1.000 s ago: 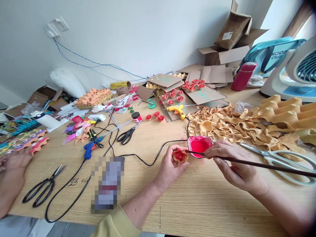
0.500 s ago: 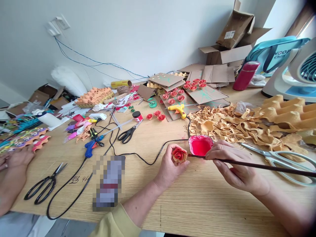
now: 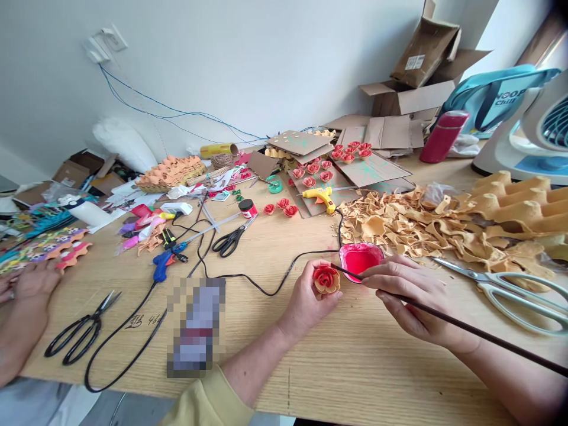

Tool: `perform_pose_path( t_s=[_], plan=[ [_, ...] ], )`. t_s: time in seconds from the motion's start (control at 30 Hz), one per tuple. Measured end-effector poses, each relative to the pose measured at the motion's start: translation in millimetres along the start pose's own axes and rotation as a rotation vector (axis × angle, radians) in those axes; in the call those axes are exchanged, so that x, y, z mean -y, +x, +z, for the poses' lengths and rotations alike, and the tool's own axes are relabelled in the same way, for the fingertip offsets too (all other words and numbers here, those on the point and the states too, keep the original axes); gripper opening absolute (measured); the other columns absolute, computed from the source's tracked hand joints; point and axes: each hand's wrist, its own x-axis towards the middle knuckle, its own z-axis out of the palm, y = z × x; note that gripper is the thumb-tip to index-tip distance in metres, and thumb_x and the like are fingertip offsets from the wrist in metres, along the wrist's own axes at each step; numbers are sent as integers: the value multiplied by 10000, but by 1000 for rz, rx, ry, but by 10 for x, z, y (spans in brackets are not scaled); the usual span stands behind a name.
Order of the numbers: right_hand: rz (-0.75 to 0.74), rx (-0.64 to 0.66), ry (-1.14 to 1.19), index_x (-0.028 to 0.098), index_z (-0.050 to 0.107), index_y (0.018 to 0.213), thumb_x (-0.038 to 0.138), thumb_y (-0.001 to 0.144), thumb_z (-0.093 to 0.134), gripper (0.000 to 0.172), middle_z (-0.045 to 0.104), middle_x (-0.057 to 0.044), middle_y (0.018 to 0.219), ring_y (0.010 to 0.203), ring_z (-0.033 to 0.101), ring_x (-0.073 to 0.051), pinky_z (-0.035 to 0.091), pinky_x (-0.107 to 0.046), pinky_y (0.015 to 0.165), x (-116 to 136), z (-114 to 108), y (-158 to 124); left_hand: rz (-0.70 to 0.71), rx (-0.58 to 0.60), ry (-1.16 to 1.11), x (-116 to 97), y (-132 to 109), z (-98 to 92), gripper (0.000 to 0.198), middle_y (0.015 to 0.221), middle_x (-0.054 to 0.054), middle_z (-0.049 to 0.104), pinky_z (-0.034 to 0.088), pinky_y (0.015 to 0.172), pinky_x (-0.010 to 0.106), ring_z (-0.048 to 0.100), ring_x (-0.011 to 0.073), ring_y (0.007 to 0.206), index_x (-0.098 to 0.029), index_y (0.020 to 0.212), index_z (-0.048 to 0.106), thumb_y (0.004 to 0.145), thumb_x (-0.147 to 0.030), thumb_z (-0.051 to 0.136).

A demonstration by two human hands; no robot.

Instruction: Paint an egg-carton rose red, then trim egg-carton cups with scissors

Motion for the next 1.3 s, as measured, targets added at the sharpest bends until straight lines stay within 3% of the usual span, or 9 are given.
perform_pose_path(
  t_s=[0.2, 0.33, 0.53, 0.87, 1.07, 1.3],
  plan=[
    [-50, 63, -5, 157, 591, 1148, 66, 918, 518, 258, 709, -89, 1003, 891, 625, -194, 471, -377, 870, 8, -27, 43, 2, -41, -13, -2, 8, -20, 570, 1203, 80, 614, 493, 941, 302, 609, 199, 1072, -189, 1201, 524, 695, -178, 787],
    [-72, 102, -18, 152, 589, 1154, 74, 934, 492, 253, 707, -95, 1011, 923, 619, -198, 464, -376, 888, 42, -64, 92, 17, -20, 34, -22, 8, -42, 475, 1134, 76, 659, 502, 913, 300, 632, 200, 1031, -176, 1159, 589, 727, -208, 784],
    [-78, 107, -41, 155, 587, 1121, 92, 949, 482, 212, 711, -91, 972, 869, 620, -191, 470, -364, 845, 62, -73, 112, 49, -63, 141, -38, 14, -61, 393, 1010, 54, 688, 503, 871, 297, 639, 192, 943, -172, 1052, 624, 710, -214, 812],
    [-81, 97, -68, 157, 587, 1124, 81, 936, 484, 228, 718, -92, 979, 862, 631, -190, 480, -358, 826, 56, -69, 111, 40, -28, 162, -26, 18, -47, 386, 998, 59, 685, 508, 857, 313, 637, 201, 928, -170, 1042, 623, 706, -215, 808],
    [-67, 103, -41, 164, 585, 1079, 91, 942, 485, 185, 714, -78, 934, 806, 606, -182, 475, -348, 772, 62, -66, 103, 63, -77, 211, -24, 12, -57, 383, 1001, 50, 692, 505, 862, 303, 645, 193, 928, -175, 1058, 621, 720, -208, 798],
    [-79, 111, -84, 173, 595, 1116, 91, 940, 501, 216, 732, -83, 983, 846, 650, -185, 492, -360, 812, 60, -59, 112, 66, -49, 252, -65, 5, -45, 362, 987, 47, 691, 504, 839, 302, 642, 197, 914, -180, 1029, 623, 715, -194, 801]
  ],
)
